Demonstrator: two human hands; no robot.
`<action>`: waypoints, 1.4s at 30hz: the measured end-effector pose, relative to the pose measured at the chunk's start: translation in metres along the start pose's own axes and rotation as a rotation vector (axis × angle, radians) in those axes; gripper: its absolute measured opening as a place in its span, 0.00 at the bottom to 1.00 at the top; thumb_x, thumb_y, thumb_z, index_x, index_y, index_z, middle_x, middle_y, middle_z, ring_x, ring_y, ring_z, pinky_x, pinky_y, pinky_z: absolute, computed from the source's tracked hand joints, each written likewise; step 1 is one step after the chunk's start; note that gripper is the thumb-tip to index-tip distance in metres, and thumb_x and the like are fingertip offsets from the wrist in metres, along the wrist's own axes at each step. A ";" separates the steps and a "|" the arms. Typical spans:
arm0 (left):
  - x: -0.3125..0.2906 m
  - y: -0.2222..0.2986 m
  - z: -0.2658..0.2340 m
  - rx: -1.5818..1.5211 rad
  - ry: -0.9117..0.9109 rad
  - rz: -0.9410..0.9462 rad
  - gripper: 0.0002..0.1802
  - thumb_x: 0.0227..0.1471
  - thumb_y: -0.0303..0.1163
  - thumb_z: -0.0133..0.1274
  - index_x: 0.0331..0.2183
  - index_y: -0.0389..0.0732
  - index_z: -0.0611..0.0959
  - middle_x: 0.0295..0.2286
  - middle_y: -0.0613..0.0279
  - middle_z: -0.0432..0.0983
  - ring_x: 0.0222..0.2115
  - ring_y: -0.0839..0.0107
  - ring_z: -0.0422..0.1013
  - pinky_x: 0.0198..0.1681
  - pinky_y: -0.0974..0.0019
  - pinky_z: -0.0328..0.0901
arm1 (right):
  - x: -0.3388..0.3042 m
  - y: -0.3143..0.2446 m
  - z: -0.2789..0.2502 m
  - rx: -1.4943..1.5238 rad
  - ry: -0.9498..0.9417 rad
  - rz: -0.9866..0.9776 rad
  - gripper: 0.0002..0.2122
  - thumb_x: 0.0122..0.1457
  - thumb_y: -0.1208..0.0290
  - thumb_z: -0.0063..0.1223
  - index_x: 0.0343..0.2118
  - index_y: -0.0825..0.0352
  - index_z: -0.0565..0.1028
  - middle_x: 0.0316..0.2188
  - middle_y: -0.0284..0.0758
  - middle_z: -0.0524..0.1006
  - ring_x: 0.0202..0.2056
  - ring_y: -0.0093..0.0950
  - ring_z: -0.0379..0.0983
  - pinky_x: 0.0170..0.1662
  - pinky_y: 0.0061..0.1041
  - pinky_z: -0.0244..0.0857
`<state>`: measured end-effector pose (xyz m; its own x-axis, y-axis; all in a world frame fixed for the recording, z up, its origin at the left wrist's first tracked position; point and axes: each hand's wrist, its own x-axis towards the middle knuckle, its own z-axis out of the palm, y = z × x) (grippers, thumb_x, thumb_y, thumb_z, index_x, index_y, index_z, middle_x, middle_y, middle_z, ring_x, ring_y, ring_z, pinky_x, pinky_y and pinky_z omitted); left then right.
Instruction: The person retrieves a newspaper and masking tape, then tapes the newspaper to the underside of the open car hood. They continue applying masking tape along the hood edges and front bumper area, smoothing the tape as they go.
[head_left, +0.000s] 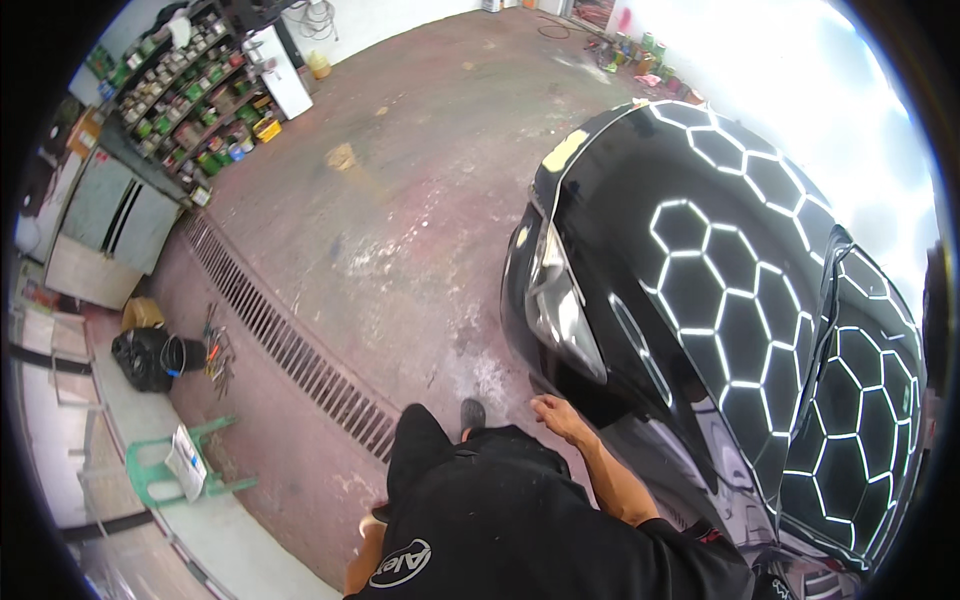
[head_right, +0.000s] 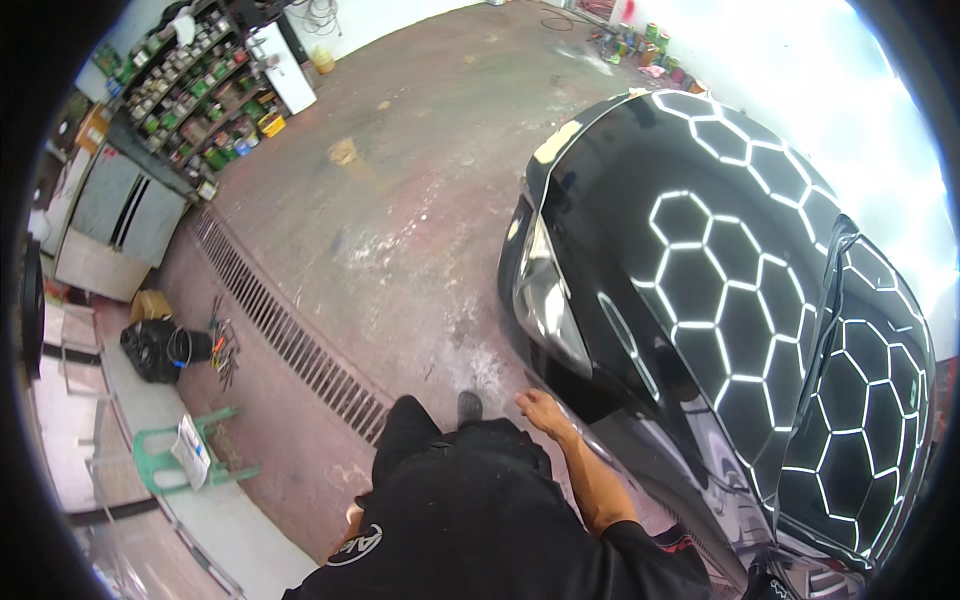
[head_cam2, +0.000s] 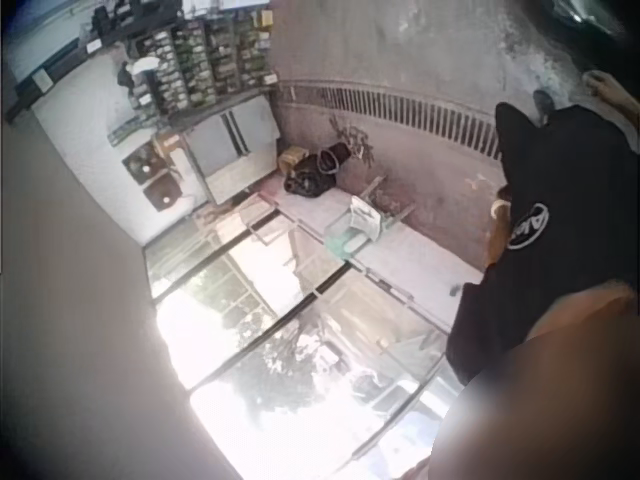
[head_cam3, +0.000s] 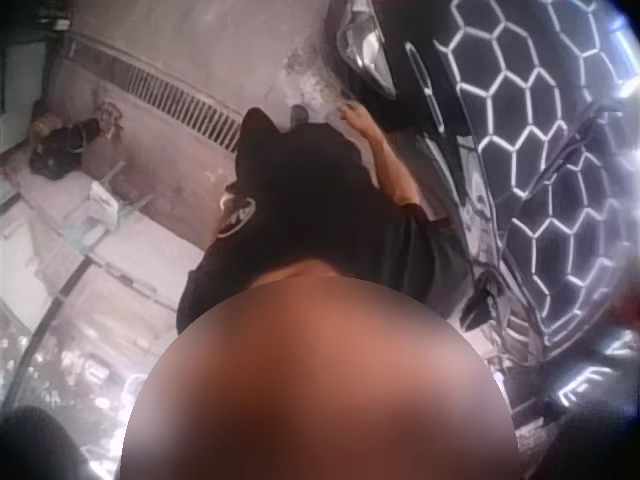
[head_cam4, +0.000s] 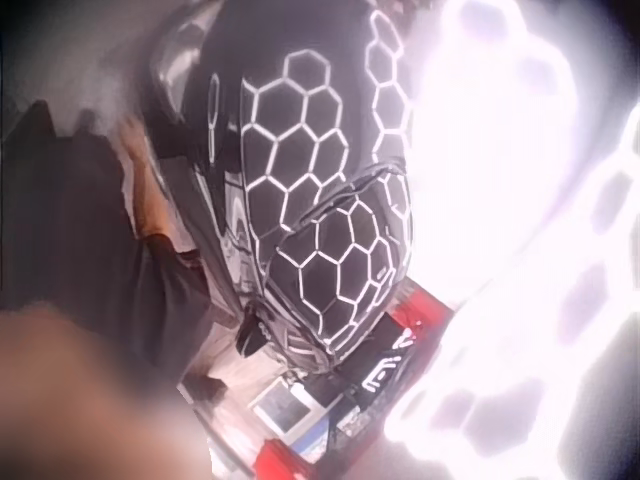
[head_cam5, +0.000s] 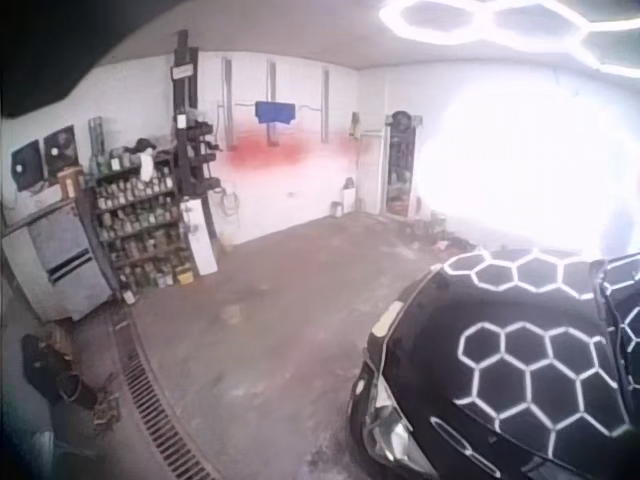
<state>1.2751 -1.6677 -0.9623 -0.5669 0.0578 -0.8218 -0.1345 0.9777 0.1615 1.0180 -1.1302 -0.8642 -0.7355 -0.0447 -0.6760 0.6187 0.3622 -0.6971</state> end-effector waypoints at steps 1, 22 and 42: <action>0.006 0.005 -0.016 -0.173 -0.022 -0.101 0.25 0.66 0.47 0.55 0.54 0.39 0.84 0.55 0.55 0.80 0.56 0.61 0.74 0.57 0.51 0.69 | 0.019 -0.044 -0.007 0.032 -0.024 -0.047 0.26 0.73 0.51 0.54 0.59 0.73 0.78 0.45 0.37 0.83 0.43 0.28 0.80 0.48 0.30 0.72; 0.609 0.247 -1.151 -0.975 0.083 0.130 0.29 0.68 0.57 0.56 0.51 0.40 0.82 0.40 0.52 0.85 0.36 0.63 0.82 0.37 0.61 0.79 | 0.500 -0.471 -0.208 1.512 0.524 -0.107 0.28 0.75 0.47 0.49 0.66 0.65 0.69 0.62 0.39 0.77 0.59 0.37 0.76 0.60 0.44 0.70; 0.677 1.110 -1.098 -0.587 -0.654 0.488 0.16 0.70 0.40 0.53 0.51 0.40 0.82 0.37 0.62 0.82 0.33 0.71 0.78 0.33 0.64 0.74 | 0.652 -0.554 -0.518 2.750 1.191 -0.305 0.43 0.74 0.53 0.47 0.76 0.79 0.39 0.69 0.64 0.63 0.68 0.54 0.67 0.73 0.53 0.59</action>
<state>-0.1502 -0.7654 -0.7391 -0.1328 0.6977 -0.7040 -0.4856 0.5734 0.6598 0.0522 -0.8784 -0.7953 -0.1197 0.4448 -0.8876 -0.9487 -0.3147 -0.0298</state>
